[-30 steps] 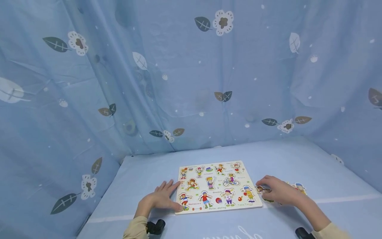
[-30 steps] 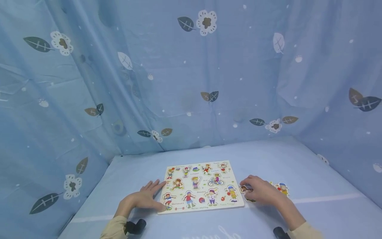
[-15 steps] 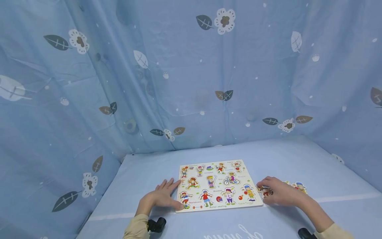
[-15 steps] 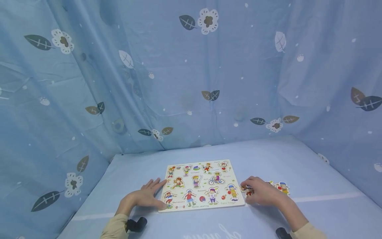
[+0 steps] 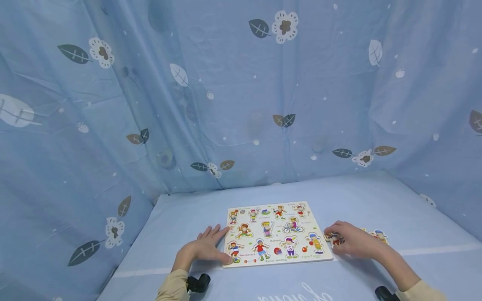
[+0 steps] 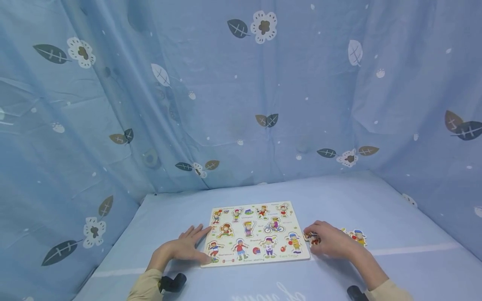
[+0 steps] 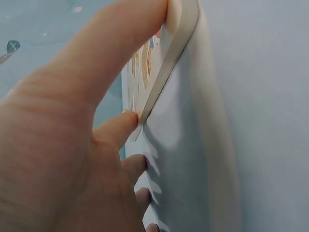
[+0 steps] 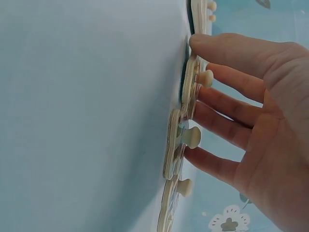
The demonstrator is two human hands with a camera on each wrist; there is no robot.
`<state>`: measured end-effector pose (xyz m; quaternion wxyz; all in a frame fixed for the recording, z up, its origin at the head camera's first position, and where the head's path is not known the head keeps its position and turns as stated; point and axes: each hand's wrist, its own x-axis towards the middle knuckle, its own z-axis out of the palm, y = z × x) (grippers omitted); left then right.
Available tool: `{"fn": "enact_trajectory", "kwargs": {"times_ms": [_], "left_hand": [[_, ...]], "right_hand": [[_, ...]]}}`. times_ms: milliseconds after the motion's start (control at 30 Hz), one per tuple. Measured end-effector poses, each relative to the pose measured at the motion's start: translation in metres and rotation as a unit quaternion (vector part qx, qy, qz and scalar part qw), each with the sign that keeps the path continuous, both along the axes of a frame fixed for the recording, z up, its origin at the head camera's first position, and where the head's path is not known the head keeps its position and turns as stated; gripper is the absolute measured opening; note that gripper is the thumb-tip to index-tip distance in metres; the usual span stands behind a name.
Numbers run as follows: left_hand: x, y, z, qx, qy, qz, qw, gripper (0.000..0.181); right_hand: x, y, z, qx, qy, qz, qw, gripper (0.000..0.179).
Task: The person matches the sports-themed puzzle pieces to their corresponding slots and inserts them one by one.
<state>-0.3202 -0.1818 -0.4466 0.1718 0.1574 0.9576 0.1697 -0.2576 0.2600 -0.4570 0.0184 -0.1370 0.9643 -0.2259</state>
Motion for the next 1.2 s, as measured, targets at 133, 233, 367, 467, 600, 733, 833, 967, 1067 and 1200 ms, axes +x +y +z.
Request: {"fn": "enact_trajectory", "kwargs": {"times_ms": [133,233,367,467,600,733,833,967,1067,1200], "left_hand": [[-0.002,-0.001,-0.002,-0.002,0.0,0.0,1.0,0.109],[-0.004,-0.003,-0.003,-0.006,-0.003,-0.005,1.0,0.108],[-0.004,-0.005,-0.003,0.0,-0.005,-0.012,0.9999,0.108],[-0.004,-0.005,-0.002,0.003,-0.004,-0.013,0.9999,0.107],[-0.002,-0.004,-0.001,0.004,-0.004,-0.012,0.9999,0.106],[-0.001,-0.003,0.0,0.0,-0.003,-0.009,1.0,0.106],[-0.002,-0.001,-0.001,-0.007,-0.002,-0.004,1.0,0.107],[-0.003,0.0,-0.001,-0.01,0.0,0.002,1.0,0.108],[-0.002,0.0,-0.001,-0.008,-0.001,0.004,1.0,0.107],[-0.003,-0.001,-0.002,-0.007,-0.001,0.007,0.9999,0.107]], "right_hand": [[0.0,0.0,0.002,-0.005,-0.005,-0.009,0.9999,0.047],[0.001,0.001,0.002,-0.007,0.002,-0.012,0.9999,0.047],[0.002,0.003,0.005,-0.014,0.01,-0.007,0.9998,0.046],[0.002,0.002,0.008,-0.021,0.009,-0.008,0.9997,0.046],[0.001,-0.001,0.011,-0.025,0.009,-0.015,0.9995,0.047],[-0.001,-0.005,0.011,-0.024,0.01,-0.02,0.9995,0.048],[-0.003,-0.01,0.012,-0.027,0.01,-0.022,0.9994,0.05],[-0.007,-0.02,0.014,-0.035,0.021,-0.009,0.9991,0.051],[-0.01,-0.031,0.016,-0.046,0.034,0.011,0.9983,0.049],[-0.015,-0.047,0.019,-0.053,0.044,0.025,0.9974,0.047]]}}
